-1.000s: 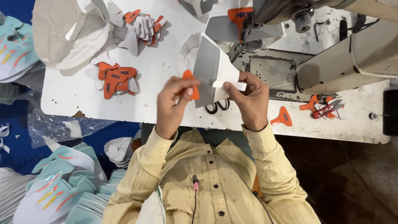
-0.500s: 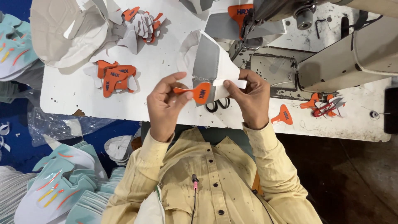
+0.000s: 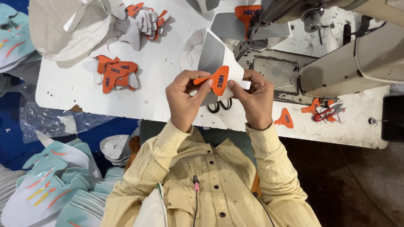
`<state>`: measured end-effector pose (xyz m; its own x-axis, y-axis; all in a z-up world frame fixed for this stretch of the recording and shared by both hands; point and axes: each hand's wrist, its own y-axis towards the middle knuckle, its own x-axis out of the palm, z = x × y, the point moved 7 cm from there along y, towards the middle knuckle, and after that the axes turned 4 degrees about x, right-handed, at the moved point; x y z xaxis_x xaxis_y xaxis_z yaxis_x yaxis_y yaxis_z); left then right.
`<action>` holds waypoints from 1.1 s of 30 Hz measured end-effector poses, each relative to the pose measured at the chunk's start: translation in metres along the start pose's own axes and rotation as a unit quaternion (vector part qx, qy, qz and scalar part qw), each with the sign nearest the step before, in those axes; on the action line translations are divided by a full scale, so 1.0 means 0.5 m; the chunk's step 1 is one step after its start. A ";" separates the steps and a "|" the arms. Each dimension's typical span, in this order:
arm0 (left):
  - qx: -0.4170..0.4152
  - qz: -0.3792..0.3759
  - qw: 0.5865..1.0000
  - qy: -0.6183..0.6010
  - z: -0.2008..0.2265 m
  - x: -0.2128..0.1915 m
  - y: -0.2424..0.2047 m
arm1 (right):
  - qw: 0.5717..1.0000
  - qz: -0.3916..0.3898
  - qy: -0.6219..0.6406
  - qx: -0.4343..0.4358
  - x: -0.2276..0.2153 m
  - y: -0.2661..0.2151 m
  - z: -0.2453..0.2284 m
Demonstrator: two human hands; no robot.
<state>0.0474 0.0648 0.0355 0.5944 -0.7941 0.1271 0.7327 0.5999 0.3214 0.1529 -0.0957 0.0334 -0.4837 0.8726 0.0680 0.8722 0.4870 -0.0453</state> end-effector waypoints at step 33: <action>-0.140 -0.016 0.984 -0.108 -0.094 0.020 -0.033 | 0.998 0.013 -0.047 -0.041 0.013 -0.018 0.004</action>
<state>0.0569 0.0517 -0.0127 0.5079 -0.7966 0.3279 0.8301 0.5543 0.0609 0.1417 -0.0944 0.0323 -0.4615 0.8868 -0.0255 0.8860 0.4622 0.0370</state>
